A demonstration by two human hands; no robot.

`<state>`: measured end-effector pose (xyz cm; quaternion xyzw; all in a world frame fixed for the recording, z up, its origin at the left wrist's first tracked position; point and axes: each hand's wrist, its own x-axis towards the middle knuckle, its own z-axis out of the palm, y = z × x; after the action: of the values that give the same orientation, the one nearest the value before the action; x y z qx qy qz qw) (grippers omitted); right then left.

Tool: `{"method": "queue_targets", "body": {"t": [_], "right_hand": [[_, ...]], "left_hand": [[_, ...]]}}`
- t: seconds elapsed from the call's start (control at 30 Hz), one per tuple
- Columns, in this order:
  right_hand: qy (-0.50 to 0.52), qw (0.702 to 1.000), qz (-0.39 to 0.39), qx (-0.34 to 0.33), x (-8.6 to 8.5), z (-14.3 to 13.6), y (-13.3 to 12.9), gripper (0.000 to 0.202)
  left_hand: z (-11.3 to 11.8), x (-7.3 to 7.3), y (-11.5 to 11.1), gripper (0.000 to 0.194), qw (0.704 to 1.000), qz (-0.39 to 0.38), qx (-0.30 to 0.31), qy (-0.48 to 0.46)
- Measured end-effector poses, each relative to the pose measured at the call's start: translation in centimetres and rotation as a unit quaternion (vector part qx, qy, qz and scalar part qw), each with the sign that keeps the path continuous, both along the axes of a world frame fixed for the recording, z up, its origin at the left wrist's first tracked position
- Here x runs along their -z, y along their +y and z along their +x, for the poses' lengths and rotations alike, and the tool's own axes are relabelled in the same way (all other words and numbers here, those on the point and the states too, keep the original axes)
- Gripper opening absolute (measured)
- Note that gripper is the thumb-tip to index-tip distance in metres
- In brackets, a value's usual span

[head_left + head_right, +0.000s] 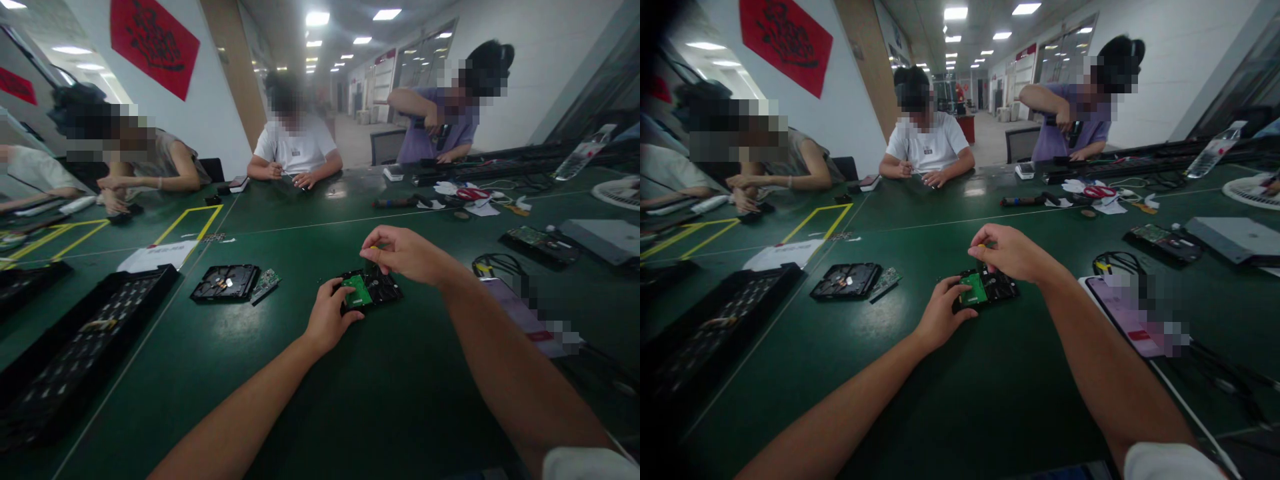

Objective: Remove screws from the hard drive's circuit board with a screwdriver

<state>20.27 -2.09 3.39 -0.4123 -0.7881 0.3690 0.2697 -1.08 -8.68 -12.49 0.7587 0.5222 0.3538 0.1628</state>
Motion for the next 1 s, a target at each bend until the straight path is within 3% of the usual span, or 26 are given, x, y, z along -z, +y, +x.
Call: {"method": "queue_targets", "body": {"t": [0.27, 0.53, 0.73, 0.9, 1.0], "right_hand": [[-0.014, 0.998, 0.055, -0.025, -0.44, -0.49, -0.01, 0.036], [0.001, 0.998, -0.046, 0.040, -0.65, -0.05, -0.35, 0.033], [0.002, 1.000, -0.001, 0.007, -0.83, 0.17, -0.35, 0.027], [-0.017, 1.000, -0.014, -0.013, -0.85, 0.18, -0.31, 0.029], [-0.037, 0.999, 0.030, -0.005, -0.46, 0.32, 0.22, 0.031]], "left_hand": [[0.14, -0.39, -0.15, 0.057, 1.000, -0.006, -0.011, -0.019], [0.12, -0.94, -0.10, 0.071, 0.998, -0.022, -0.020, -0.054], [0.02, -0.79, 0.00, 0.066, 0.998, -0.020, -0.021, -0.049], [-0.19, -0.74, 0.14, 0.062, 0.998, -0.021, -0.002, -0.055], [-0.23, -0.74, 0.15, 0.062, 0.998, -0.020, -0.006, -0.054]]}}
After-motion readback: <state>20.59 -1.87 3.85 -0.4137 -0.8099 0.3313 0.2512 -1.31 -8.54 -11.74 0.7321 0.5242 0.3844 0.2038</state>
